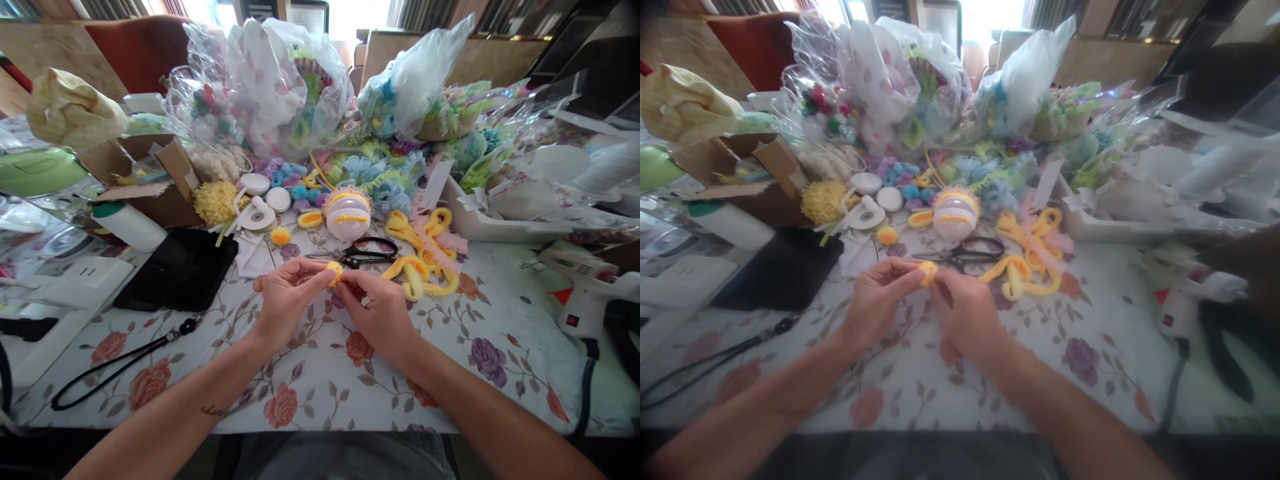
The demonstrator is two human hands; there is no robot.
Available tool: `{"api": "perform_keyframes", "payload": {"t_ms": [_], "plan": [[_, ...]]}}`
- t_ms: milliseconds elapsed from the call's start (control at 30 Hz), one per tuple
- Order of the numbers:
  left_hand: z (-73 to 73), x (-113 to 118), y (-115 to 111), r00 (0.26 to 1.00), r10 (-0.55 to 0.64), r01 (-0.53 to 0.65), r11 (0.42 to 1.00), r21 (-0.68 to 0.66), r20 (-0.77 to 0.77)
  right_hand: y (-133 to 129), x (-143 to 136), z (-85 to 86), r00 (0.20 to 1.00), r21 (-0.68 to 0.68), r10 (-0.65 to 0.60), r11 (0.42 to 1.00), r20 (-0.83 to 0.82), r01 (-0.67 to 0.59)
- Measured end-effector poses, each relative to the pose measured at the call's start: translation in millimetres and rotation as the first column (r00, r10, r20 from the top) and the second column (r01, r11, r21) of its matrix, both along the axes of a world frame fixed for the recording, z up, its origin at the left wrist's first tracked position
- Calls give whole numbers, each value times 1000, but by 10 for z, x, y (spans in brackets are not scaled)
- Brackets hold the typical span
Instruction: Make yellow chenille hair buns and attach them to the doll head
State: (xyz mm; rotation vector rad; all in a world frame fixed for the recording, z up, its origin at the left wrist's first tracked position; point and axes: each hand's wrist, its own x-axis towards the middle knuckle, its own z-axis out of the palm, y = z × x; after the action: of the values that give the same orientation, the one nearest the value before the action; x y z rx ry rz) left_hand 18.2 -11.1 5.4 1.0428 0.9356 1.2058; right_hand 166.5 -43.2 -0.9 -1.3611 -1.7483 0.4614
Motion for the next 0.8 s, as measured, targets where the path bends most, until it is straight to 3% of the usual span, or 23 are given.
{"api": "perform_keyframes", "payload": {"t_ms": [333, 600, 800], "plan": [[-83, 44, -13, 993, 43, -42, 999, -10, 114, 31, -79, -49, 957, 343, -120, 939, 263, 23], [-69, 59, -72, 985, 97, -83, 991, -104, 143, 12, -116, -38, 926, 357, -111, 934, 362, -28], [-17, 33, -75, 978, 27, 6, 988, -156, 205, 11, -88, -44, 921, 400, -136, 916, 366, -23]]}}
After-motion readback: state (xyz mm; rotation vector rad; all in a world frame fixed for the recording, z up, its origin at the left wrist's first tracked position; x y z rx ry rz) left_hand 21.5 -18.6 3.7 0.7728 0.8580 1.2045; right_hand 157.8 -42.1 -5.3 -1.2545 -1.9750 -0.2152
